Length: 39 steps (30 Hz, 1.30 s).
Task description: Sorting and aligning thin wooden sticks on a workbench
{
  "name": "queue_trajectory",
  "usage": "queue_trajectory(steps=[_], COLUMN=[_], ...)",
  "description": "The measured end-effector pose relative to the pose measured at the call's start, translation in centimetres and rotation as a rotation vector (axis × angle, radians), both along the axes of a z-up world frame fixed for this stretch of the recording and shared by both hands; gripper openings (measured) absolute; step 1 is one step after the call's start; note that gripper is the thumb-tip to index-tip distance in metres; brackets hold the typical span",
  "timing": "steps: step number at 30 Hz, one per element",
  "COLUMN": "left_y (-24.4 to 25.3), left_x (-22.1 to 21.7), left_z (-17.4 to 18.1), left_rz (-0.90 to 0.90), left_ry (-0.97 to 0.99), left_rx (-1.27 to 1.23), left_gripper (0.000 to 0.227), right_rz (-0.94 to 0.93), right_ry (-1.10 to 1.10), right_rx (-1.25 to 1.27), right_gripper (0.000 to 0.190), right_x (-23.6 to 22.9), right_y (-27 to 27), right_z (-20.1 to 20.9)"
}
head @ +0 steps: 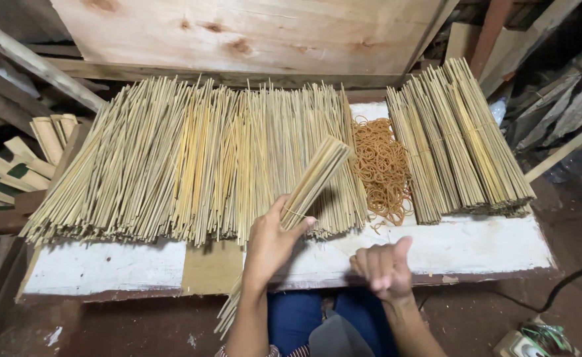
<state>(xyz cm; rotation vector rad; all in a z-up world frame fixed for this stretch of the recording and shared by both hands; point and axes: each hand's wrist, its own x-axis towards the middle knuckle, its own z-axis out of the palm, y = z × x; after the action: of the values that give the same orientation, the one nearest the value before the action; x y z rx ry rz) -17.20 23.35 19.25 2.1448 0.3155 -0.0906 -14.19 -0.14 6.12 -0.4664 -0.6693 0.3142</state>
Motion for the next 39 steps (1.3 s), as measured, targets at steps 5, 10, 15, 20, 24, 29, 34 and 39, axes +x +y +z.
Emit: queue_trajectory(steps=[5, 10, 15, 20, 24, 29, 34, 39], left_y=[-2.6, -1.3, -0.4, -1.3, -1.9, 2.0, 3.0, 0.9], left_x=[-1.7, -2.8, -3.7, -1.9, -0.2, 0.7, 3.4, 4.5], left_z=[0.3, -1.1, -0.4, -2.3, -1.9, -1.7, -3.9, -2.6], left_rz=[-0.096, -0.234, -0.482, -0.428, -0.359, -0.282, -0.236, -0.232], left_ry=[-0.103, -0.106, -0.119, -0.170, -0.213, -0.268, -0.377, -0.492], left_rx=[-0.143, 0.125, 0.469, 0.696, 0.723, 0.890, 0.939, 0.957], left_gripper=[0.064, 0.065, 0.054, 0.035, 0.020, 0.020, 0.019, 0.024], right_rz=[0.031, 0.093, 0.007, -0.155, -0.480, -0.853, -0.812, -0.686], right_ry=[0.393, 0.014, -0.629, -0.938, -1.123, -1.195, -1.124, -1.184], right_rx=[0.220, -0.286, -1.174, -1.331, -1.782, -2.126, -2.210, -1.879], right_gripper=[0.059, 0.099, 0.106, 0.042, 0.088, 0.036, 0.034, 0.045], right_x=[3.8, 7.9, 8.9, 6.2, 3.6, 8.8, 10.4, 8.1], right_y=[-0.7, -3.5, -3.1, -0.2, 1.7, -1.7, 2.6, 8.4], right_z=[1.5, 4.9, 13.7, 16.6, 17.5, 8.0, 5.7, 8.9])
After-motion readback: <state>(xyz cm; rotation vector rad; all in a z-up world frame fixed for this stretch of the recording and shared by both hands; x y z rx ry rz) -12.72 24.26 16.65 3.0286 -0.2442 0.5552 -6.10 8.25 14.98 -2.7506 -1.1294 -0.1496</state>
